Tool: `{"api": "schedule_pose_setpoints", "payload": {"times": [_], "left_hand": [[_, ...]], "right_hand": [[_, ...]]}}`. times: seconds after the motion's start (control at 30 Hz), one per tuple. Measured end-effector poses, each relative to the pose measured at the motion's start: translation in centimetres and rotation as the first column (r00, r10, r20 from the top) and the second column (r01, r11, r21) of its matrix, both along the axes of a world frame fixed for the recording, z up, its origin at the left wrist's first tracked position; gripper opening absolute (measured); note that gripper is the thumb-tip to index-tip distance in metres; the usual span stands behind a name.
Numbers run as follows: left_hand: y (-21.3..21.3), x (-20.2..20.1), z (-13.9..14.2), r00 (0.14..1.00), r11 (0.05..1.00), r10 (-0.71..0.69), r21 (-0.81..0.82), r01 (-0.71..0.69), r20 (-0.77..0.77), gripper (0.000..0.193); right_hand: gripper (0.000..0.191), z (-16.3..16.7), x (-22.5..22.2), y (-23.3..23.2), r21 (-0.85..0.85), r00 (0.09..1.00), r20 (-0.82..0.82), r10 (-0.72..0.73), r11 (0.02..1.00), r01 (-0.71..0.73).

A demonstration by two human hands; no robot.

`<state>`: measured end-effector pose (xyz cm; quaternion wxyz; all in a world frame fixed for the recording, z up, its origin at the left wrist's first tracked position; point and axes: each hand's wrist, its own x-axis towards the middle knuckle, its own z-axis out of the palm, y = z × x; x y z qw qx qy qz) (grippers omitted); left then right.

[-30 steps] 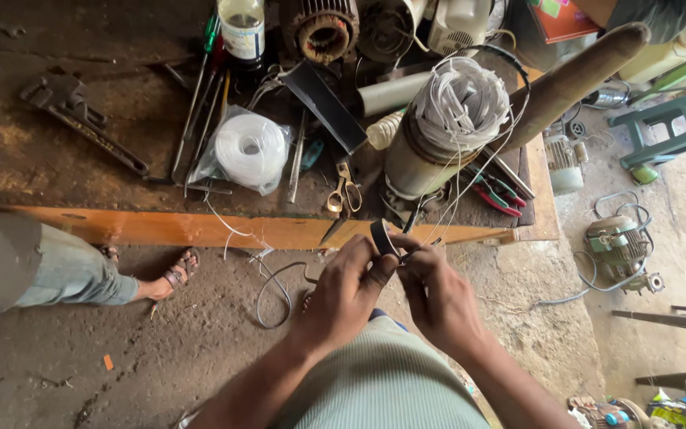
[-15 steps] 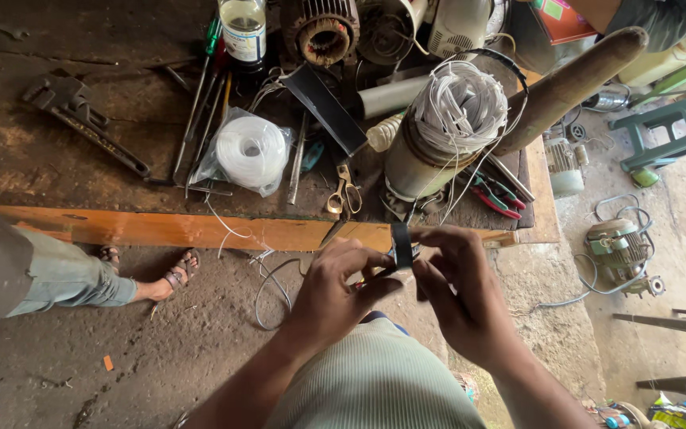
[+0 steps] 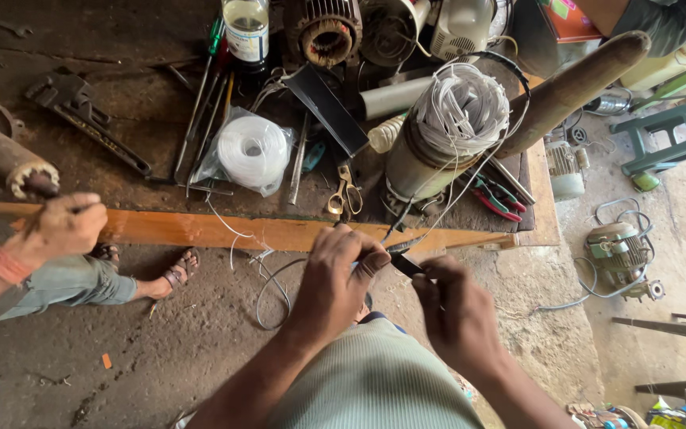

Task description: The person holds a black wire and wraps black electrical tape around its end, pulling and tearing tape from a roll by hand. They continue winding tape along the wire over the workbench, occasionally repositioning the wire and the tape roll.

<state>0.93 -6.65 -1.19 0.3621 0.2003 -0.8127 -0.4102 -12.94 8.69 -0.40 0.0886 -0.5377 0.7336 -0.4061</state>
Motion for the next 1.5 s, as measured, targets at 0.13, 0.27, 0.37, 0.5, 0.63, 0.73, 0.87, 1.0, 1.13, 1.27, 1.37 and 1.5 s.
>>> {"api": "schedule_pose_setpoints", "payload": {"times": [0.13,0.27,0.37,0.5,0.63,0.73,0.87,1.0,1.13,1.27,1.37,1.5], "left_hand": [[-0.1,0.6,1.1,0.994,0.976,-0.059,0.217,0.038,0.092,0.023],[-0.4,0.2,1.2,0.994,0.967,-0.092,0.243,0.074,0.065,0.023],[-0.5,-0.7,0.7,0.997,0.976,-0.069,0.209,0.062,0.026,0.03],[-0.2,-1.4,0.0,0.992,0.958,-0.101,0.275,0.077,0.075,0.04],[0.1,-1.1,-0.2,0.993,0.962,-0.111,0.258,0.094,0.05,0.032],[0.3,-0.6,-0.1,0.999,0.997,-0.054,0.06,0.053,0.004,0.027],[0.7,-0.4,0.4,0.997,0.983,0.017,0.18,-0.03,0.075,0.022],[0.5,-0.2,0.6,0.993,0.963,-0.025,0.269,-0.007,0.117,0.024],[0.5,-1.4,0.4,0.998,0.973,0.043,0.224,-0.052,0.048,0.033],[1.5,-2.7,0.0,0.998,0.957,0.053,0.284,-0.061,0.037,0.032],[2.2,-2.4,0.0,1.0,0.989,0.027,0.144,-0.028,0.009,0.025],[2.2,-1.7,0.3,0.995,0.997,0.082,0.003,-0.082,0.064,0.02]], "right_hand": [[0.021,3.3,-0.8,0.5,-0.041,0.679,0.734,0.02,0.999,0.014],[0.019,3.6,-1.8,-1.2,-0.074,0.489,0.869,0.078,0.997,-0.027],[0.016,2.0,-0.9,-1.4,-0.157,0.719,0.694,0.048,0.984,0.086],[0.02,-0.9,-0.2,-1.5,-0.056,0.947,0.317,-0.057,0.995,0.079],[0.021,-2.0,-1.6,-1.3,-0.06,0.976,-0.215,0.017,0.998,-0.03],[0.019,-0.7,-2.1,-0.2,-0.075,0.984,-0.173,-0.032,0.997,0.019],[0.013,2.5,-3.0,0.2,-0.093,0.454,0.888,0.07,0.995,0.029],[0.015,3.8,-3.9,-1.3,-0.074,0.259,0.963,0.073,0.997,-0.008],[0.019,1.5,-2.6,-1.5,-0.152,0.576,0.812,0.094,0.987,0.052],[0.03,-1.6,-2.8,-1.3,-0.015,0.726,0.685,0.058,0.998,-0.066],[0.033,-2.6,-3.9,-1.4,-0.083,0.978,-0.154,0.139,0.985,-0.153],[0.019,-0.2,-5.1,-0.9,-0.137,0.981,0.07,0.179,0.976,-0.168]]}}
